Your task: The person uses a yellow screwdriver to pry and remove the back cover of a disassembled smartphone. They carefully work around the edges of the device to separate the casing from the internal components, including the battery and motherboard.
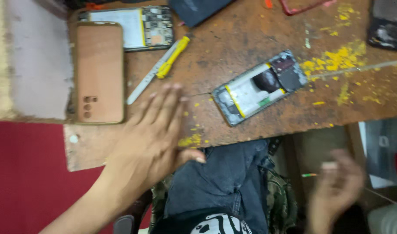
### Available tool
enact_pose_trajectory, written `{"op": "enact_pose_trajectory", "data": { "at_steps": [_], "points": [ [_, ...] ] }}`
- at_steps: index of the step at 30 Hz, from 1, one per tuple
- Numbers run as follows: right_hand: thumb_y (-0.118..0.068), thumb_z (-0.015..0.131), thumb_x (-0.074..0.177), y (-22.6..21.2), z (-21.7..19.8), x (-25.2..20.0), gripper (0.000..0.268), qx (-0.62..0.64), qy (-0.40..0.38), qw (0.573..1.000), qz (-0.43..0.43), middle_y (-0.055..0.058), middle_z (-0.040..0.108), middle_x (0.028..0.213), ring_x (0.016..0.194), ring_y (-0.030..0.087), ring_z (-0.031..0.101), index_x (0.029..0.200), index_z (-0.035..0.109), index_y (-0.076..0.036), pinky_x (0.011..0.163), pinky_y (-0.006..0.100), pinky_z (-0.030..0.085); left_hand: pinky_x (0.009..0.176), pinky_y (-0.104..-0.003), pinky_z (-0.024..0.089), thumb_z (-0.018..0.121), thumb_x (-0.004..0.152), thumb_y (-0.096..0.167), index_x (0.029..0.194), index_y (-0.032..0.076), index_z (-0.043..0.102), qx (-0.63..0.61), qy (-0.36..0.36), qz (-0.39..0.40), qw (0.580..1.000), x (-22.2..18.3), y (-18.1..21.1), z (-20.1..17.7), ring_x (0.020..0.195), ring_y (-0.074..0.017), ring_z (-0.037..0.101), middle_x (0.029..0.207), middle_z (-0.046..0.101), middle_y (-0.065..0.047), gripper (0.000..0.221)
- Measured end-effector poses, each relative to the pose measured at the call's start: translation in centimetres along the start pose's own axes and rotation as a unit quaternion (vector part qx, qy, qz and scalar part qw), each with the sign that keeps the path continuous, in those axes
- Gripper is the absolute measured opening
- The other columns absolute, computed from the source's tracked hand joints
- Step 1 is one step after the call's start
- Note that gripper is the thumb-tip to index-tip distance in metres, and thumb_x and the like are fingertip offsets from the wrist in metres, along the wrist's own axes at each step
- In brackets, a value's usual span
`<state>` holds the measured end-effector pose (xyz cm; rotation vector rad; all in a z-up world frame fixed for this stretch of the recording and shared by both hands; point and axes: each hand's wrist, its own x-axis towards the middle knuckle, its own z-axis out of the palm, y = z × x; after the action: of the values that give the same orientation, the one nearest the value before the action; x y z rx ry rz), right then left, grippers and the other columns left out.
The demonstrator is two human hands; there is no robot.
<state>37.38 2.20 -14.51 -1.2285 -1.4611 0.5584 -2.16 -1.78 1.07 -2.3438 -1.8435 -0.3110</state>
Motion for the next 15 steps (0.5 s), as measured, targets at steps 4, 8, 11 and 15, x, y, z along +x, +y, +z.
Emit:
{"op": "enact_pose_trajectory", "data": {
  "at_steps": [4, 8, 11, 15],
  "points": [
    [-0.029, 0.067, 0.09, 6.0, 0.7, -11.7, 0.079, -0.194, -0.272, 0.939, 0.084, 0.023, 0.038, 0.156, 0.138, 0.037, 0.04, 0.155, 0.032, -0.002, 0.113, 0.046, 0.033, 0.112, -0.047, 0.046, 0.044, 0.092, 0.075, 0.131, -0.01, 0.058, 0.108, -0.101, -0.011, 0.989, -2.1, 1.6, -1.4, 0.133, -0.0372, 0.055, 0.145, 0.055, -0.026, 0.094],
    [-0.031, 0.071, 0.087, 7.3, -0.1, -16.0, 0.093, -0.156, -0.39, 0.887, 0.193, 0.023, 0.019, 0.165, 0.154, 0.037, 0.016, 0.159, 0.017, -0.007, 0.12, 0.046, 0.02, 0.099, -0.042, 0.049, 0.039, 0.104, 0.065, 0.12, 0.011, 0.063, -0.088, -0.363, 0.025, 0.927, -1.9, 2.3, -3.3, 0.12, -0.0232, 0.06, 0.132, 0.062, -0.009, 0.062],
    [-0.037, 0.071, 0.087, 8.7, -3.2, -18.1, 0.104, -0.127, -0.426, 0.856, 0.264, 0.022, 0.012, 0.165, 0.153, 0.038, 0.006, 0.165, 0.009, -0.008, 0.119, 0.046, 0.015, 0.079, -0.043, 0.057, 0.063, 0.098, 0.055, 0.119, 0.002, 0.065, -0.095, -0.008, 0.111, 0.989, 0.5, 2.1, -3.4, 0.107, -0.0284, 0.064, 0.123, 0.067, -0.018, 0.057],
    [-0.038, 0.07, 0.087, 10.4, -4.9, -21.3, 0.104, -0.135, -0.428, 0.827, 0.34, 0.025, 0.014, 0.163, 0.151, 0.04, 0.011, 0.165, 0.008, -0.006, 0.119, 0.046, 0.018, 0.083, -0.048, 0.049, 0.065, 0.081, 0.069, 0.141, -0.006, 0.051, -0.039, 0.055, 0.085, 0.994, 6.8, 1.9, -0.5, 0.107, -0.0354, 0.06, 0.126, 0.063, -0.022, 0.097]
  ]
}}
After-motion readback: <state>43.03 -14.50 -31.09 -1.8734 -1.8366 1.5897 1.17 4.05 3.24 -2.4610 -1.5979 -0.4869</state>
